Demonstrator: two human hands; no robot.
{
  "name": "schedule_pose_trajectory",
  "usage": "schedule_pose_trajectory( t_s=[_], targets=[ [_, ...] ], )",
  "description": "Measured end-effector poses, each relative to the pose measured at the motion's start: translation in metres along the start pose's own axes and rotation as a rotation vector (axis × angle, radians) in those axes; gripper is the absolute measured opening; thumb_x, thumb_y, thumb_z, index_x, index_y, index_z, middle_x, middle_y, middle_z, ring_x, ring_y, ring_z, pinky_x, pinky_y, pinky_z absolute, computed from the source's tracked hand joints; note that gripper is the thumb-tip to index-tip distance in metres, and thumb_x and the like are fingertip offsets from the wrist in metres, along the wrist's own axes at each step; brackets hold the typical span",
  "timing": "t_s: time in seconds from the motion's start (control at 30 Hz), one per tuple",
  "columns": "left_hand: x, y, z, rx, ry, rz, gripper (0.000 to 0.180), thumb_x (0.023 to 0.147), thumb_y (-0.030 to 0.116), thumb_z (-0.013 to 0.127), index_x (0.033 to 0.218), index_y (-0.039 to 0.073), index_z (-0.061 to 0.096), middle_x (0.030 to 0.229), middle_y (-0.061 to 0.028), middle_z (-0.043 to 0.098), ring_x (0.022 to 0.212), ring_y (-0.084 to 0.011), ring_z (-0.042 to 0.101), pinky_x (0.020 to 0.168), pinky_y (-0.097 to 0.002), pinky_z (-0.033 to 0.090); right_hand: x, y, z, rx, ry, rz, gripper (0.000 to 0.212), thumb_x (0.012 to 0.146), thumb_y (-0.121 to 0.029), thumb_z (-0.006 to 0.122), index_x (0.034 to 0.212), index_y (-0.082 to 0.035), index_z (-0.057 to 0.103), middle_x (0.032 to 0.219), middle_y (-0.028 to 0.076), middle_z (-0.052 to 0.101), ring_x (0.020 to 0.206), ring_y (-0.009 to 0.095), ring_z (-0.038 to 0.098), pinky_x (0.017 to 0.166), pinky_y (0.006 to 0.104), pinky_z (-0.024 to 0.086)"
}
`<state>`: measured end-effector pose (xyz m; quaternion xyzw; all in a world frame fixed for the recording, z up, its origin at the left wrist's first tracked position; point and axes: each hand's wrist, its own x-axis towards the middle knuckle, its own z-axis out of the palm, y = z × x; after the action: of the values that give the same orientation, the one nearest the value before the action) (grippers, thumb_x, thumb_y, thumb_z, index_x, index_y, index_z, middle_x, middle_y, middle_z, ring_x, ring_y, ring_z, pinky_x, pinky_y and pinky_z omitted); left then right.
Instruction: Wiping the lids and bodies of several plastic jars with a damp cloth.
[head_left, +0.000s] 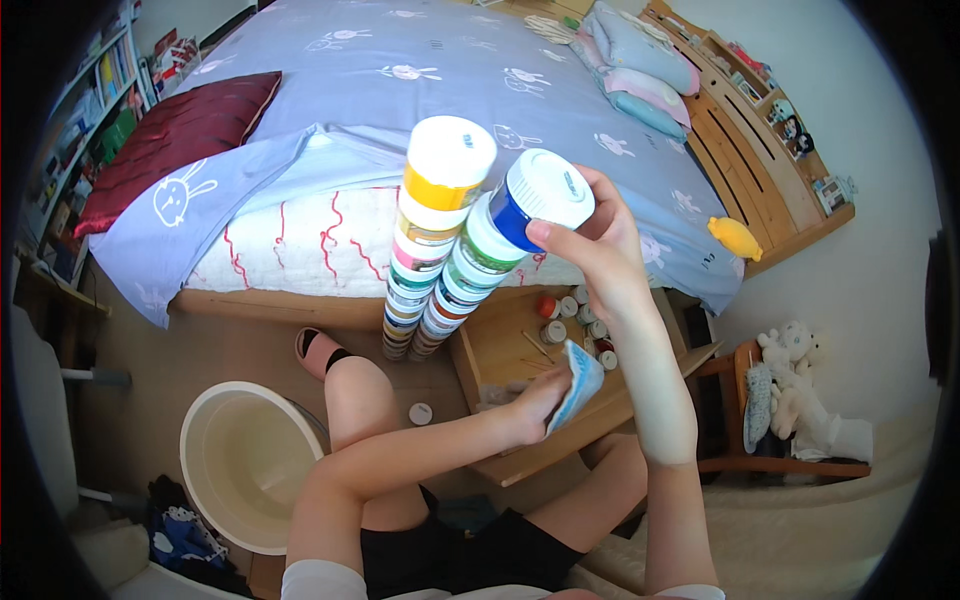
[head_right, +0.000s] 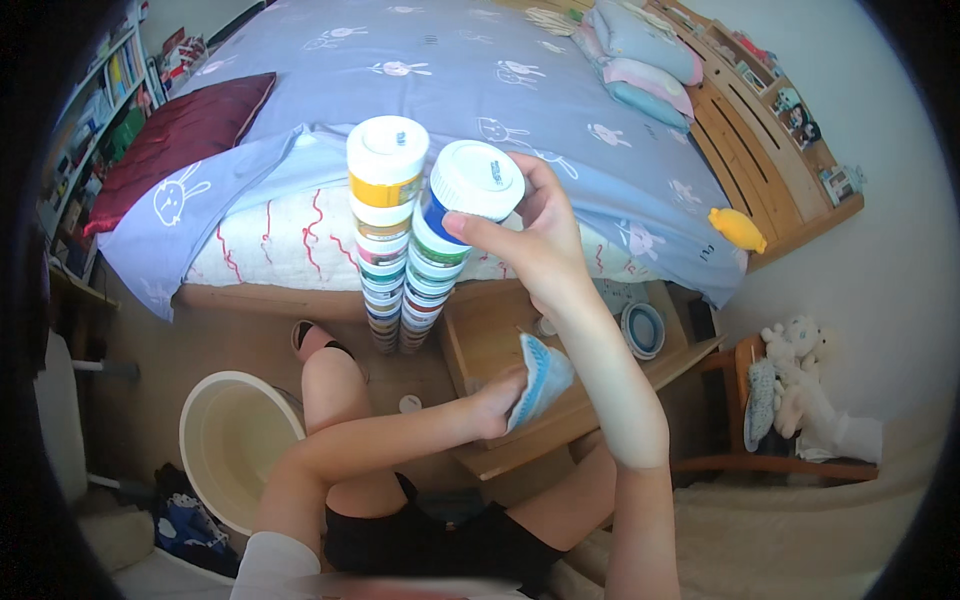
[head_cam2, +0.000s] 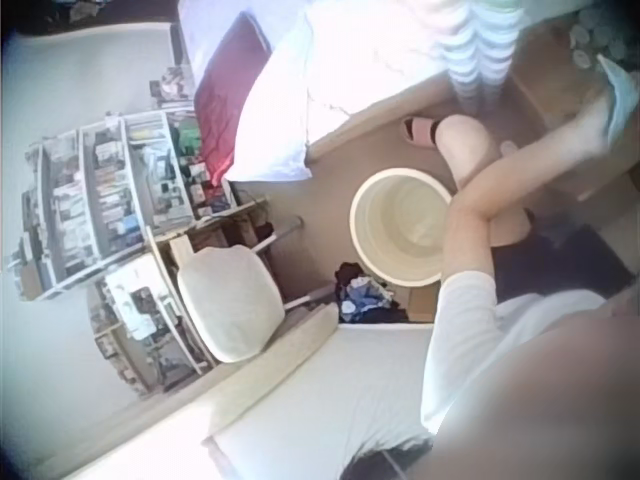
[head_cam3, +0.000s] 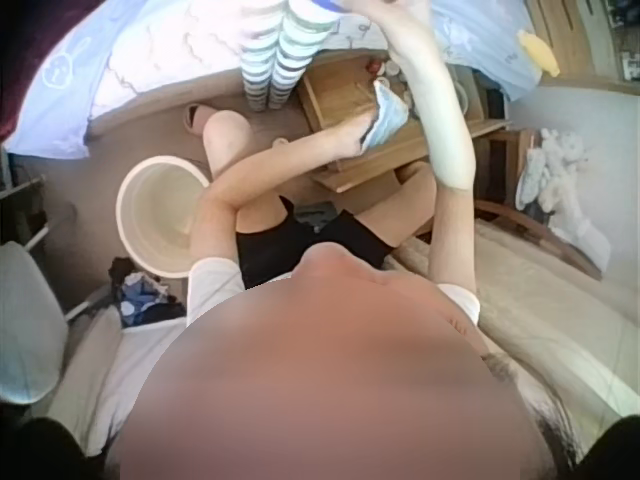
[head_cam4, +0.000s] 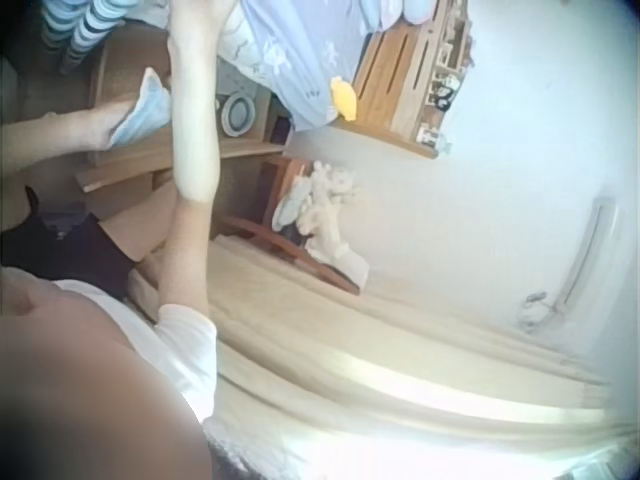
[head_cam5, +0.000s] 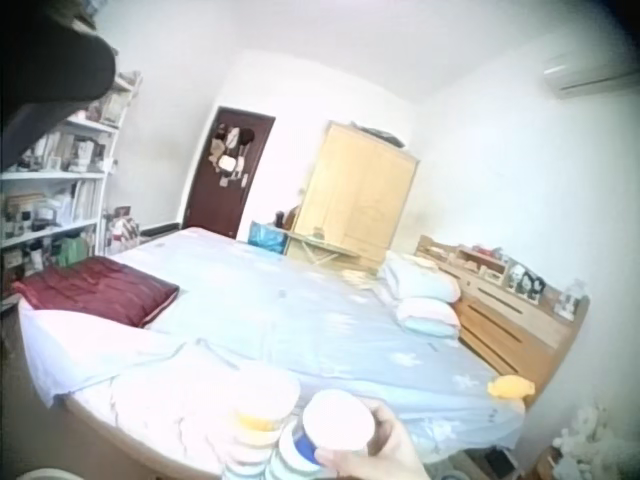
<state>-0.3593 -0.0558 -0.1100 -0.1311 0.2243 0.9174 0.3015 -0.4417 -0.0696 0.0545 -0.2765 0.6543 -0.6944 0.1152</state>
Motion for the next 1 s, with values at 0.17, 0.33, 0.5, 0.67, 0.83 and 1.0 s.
schedule_pose_trajectory(
  t_s=[0.17, 0.33, 0.5, 0.67, 0.83, 1.0],
  targets=[
    [-0.004, -0.003, 0.003, 0.007, -0.082, -0.010, 0.024, 0.085, 0.031, 0.050, 0.097, 0.010, 0.054, 0.089, 0.0021, 0.056, 0.079, -0.0065, 0.050, 0.070, -0.0217, 0.040, 0.006, 0.011, 0.007, -0.130, 0.063, -0.039, 0.057, 0.061, -0.007, 0.075, 0.107, 0.000, 0.042, 0.100, 0.008, 0.053, 0.095, 0.014, 0.050, 0.078, 0.0275, 0.043],
    [-0.004, 0.001, 0.002, 0.067, -0.097, -0.051, 0.026, 0.085, 0.034, 0.050, 0.097, 0.011, 0.055, 0.088, 0.0022, 0.056, 0.077, -0.0062, 0.050, 0.068, -0.0219, 0.040, 0.003, 0.010, 0.007, -0.136, 0.060, -0.041, 0.058, 0.060, -0.006, 0.075, 0.107, -0.001, 0.041, 0.101, 0.008, 0.053, 0.096, 0.015, 0.049, 0.081, 0.0275, 0.041],
    [-0.005, 0.002, 0.006, 0.075, -0.100, -0.037, 0.027, 0.085, 0.033, 0.051, 0.096, 0.009, 0.055, 0.087, 0.0017, 0.056, 0.077, -0.0062, 0.050, 0.067, -0.0216, 0.040, 0.004, 0.020, 0.002, -0.191, 0.064, -0.083, 0.059, 0.060, -0.007, 0.076, 0.107, -0.001, 0.040, 0.101, 0.008, 0.053, 0.098, 0.015, 0.048, 0.084, 0.0286, 0.039],
    [-0.001, -0.001, 0.001, 0.080, -0.056, -0.033, 0.025, 0.085, 0.031, 0.051, 0.094, 0.008, 0.056, 0.086, -0.0001, 0.058, 0.075, -0.0067, 0.051, 0.066, -0.0218, 0.041, 0.003, 0.022, 0.004, -0.215, 0.066, -0.105, 0.061, 0.060, -0.009, 0.076, 0.108, -0.002, 0.040, 0.102, 0.008, 0.052, 0.099, 0.016, 0.047, 0.086, 0.0295, 0.037],
    [0.001, -0.003, -0.001, 0.044, -0.085, -0.035, 0.023, 0.085, 0.030, 0.050, 0.091, 0.008, 0.057, 0.082, 0.0008, 0.057, 0.070, -0.0066, 0.050, 0.062, -0.0211, 0.039, 0.007, 0.025, 0.002, -0.284, 0.044, -0.129, 0.062, 0.061, -0.013, 0.076, 0.110, -0.002, 0.039, 0.104, 0.008, 0.052, 0.102, 0.016, 0.046, 0.090, 0.0319, 0.034],
    [0.007, -0.006, -0.007, 0.099, -0.090, -0.003, 0.023, 0.085, 0.031, 0.049, 0.088, 0.009, 0.058, 0.078, 0.0018, 0.055, 0.066, -0.0066, 0.047, 0.058, -0.0211, 0.037, 0.008, 0.032, 0.000, -0.248, 0.032, -0.129, 0.072, 0.060, -0.015, 0.077, 0.117, -0.002, 0.034, 0.112, 0.010, 0.046, 0.108, 0.018, 0.043, 0.093, 0.0339, 0.031]
  ],
)
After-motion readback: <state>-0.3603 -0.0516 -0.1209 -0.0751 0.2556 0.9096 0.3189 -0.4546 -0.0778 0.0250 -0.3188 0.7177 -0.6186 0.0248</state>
